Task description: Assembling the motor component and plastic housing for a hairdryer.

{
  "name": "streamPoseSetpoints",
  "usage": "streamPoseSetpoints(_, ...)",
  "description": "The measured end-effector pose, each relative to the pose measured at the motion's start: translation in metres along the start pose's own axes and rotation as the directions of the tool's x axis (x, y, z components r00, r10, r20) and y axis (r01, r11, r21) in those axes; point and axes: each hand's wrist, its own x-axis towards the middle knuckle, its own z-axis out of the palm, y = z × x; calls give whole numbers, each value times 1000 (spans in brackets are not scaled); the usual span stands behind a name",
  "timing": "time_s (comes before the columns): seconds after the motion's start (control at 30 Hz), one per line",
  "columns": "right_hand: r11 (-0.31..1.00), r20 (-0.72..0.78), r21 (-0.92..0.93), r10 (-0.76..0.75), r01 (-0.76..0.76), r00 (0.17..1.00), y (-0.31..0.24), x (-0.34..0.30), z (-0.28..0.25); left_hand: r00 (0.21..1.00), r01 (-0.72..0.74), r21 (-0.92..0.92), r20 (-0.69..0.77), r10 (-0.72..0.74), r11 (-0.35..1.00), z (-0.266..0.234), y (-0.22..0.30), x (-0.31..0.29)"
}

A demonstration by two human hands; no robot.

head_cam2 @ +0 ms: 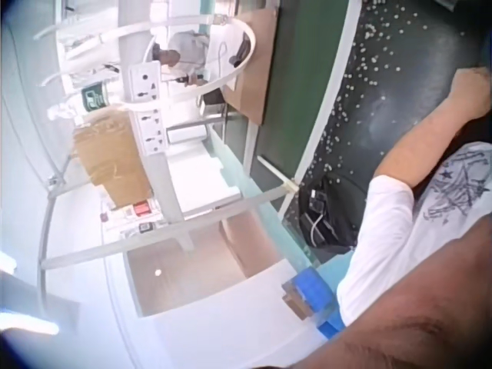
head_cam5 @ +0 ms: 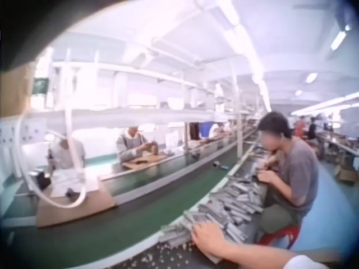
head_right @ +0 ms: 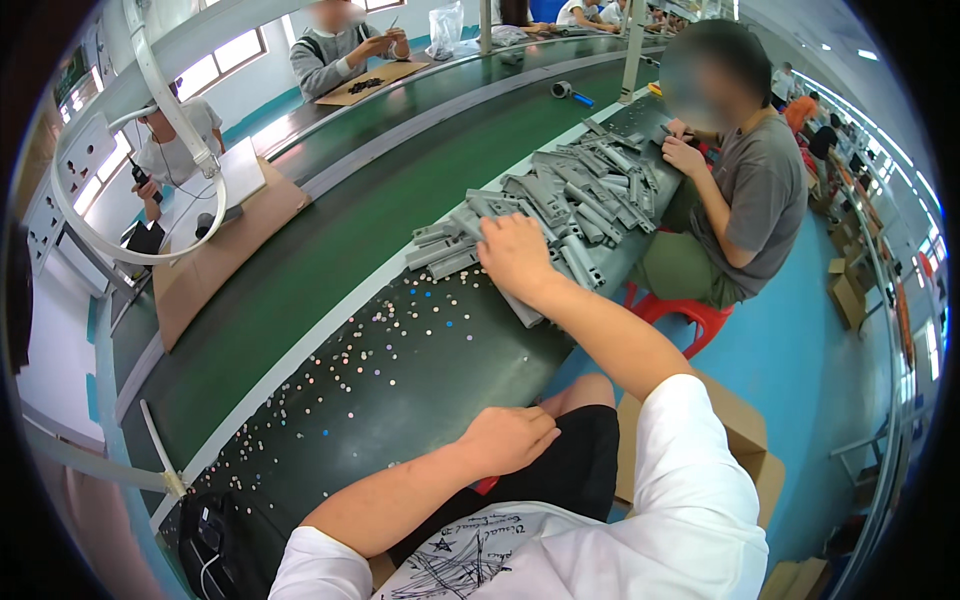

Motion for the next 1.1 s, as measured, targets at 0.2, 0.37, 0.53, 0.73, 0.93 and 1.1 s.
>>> streamPoseSetpoints(0.2, 994, -119, 0, -106, 107, 987, 3, -2, -5, 994, 73, 41, 83, -77, 996, -5, 2, 1)
streamPoseSetpoints(0.37, 958, -18, 196, -208, 208, 978, -47, 9, 19, 998, 42, 22, 54, -43, 999, -3, 3, 2)
streamPoseSetpoints(0.53, 949, 145, 147, -301, 281, 943, -86, 31, 49, 999, 36, -3, 39, -36, 999, -1, 4, 0)
streamPoseSetpoints(0.73, 989, 563, 52, -141, 135, 814, -98, 64, 46, 998, 38, -2, 49, -38, 999, -4, 4, -2)
streamPoseSetpoints(0.93, 986, 508, -32, -125, 164, 852, -101, 57, 38, 994, 32, 9, 104, -33, 999, -5, 3, -2)
streamPoseSetpoints(1.1, 870, 10, 374, -349, 321, 937, -150, 27, 41, 994, 71, -6, 90, -70, 997, -5, 4, -2)
